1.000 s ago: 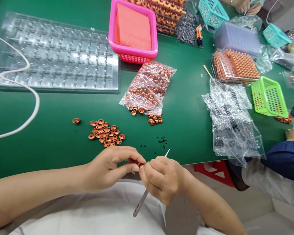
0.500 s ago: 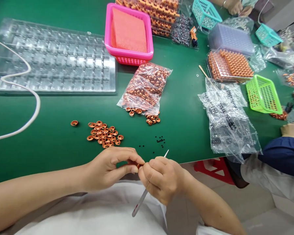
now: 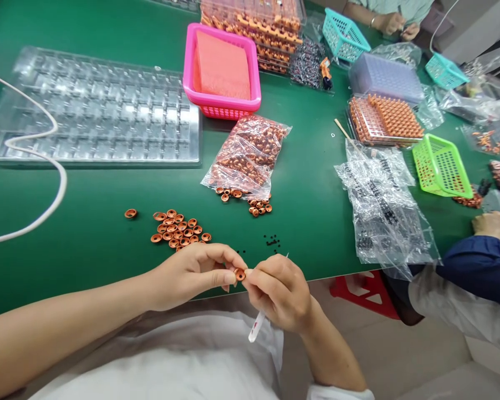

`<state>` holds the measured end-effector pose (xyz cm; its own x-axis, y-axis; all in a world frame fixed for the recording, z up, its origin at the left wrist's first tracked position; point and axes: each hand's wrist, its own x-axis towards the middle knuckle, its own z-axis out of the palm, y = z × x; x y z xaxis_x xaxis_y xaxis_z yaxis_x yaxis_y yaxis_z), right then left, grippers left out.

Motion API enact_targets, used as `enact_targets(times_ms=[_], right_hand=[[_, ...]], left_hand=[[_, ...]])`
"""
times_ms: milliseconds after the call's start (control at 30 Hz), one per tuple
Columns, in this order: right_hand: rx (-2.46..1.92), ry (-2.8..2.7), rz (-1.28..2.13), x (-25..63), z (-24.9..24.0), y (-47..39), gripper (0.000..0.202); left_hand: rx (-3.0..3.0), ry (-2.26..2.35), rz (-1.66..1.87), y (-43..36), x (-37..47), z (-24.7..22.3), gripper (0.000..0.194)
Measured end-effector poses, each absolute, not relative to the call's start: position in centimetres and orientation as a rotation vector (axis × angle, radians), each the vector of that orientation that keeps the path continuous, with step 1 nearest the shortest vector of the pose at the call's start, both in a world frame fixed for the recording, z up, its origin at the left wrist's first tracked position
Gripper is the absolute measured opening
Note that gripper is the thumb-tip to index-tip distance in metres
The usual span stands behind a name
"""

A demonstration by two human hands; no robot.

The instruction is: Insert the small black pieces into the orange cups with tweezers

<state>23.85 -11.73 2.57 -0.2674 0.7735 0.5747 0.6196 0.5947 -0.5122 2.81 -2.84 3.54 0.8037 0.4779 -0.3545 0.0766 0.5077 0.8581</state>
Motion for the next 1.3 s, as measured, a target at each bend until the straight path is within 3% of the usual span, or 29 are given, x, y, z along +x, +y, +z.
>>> enact_targets(times_ms=[467, 1300], right_hand=[[-1.207, -1.818, 0.291, 22.4, 1.7, -12.0, 0.032], [-1.241, -1.727, 0.349, 21.6, 2.1, -11.7, 0.024]], left_hand=[[0.706, 0.65, 0.201, -2.5, 3.5, 2.8, 0.057], [0.636, 0.698, 0.163, -2.6, 3.6, 2.9, 0.062]])
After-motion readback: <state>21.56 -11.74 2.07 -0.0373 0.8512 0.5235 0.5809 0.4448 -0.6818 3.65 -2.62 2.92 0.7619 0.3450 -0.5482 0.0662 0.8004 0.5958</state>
